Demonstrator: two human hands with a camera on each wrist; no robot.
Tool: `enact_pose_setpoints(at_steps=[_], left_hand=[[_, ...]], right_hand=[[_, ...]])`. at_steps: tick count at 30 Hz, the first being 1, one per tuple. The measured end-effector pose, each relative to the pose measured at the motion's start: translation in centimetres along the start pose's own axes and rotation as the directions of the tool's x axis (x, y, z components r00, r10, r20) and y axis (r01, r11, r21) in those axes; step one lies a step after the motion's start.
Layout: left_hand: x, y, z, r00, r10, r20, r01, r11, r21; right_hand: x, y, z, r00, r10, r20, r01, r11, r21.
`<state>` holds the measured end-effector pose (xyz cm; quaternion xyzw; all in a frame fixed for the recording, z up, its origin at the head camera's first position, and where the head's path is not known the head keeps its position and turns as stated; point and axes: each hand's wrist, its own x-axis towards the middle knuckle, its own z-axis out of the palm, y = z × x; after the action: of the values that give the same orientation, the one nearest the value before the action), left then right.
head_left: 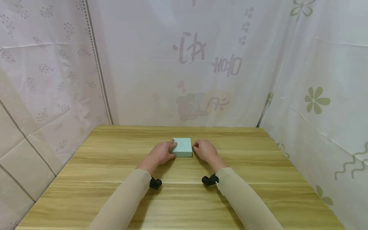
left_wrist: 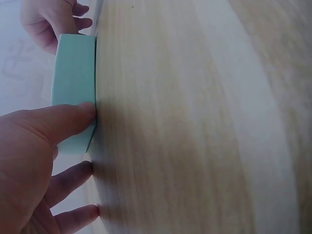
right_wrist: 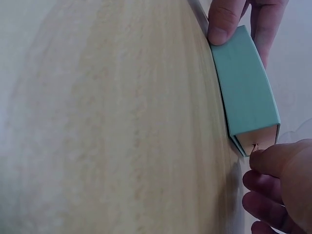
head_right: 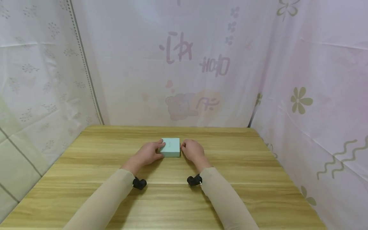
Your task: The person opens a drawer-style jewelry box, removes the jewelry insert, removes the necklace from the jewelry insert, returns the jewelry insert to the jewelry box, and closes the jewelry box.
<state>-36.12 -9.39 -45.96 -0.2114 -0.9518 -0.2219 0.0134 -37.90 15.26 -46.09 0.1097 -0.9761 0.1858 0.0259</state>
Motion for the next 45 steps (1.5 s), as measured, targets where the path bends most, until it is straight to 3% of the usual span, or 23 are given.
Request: enact_pose_setpoints(at_steps=[45], left_hand=[[0.27,-0.17,0.46,0.999,-0.035,0.007,0.035,0.999,-0.001]], right_hand=[[0.42,-0.2,-0.03,1.0,0.017,-0.002,-0.017,0.998,-0.064]])
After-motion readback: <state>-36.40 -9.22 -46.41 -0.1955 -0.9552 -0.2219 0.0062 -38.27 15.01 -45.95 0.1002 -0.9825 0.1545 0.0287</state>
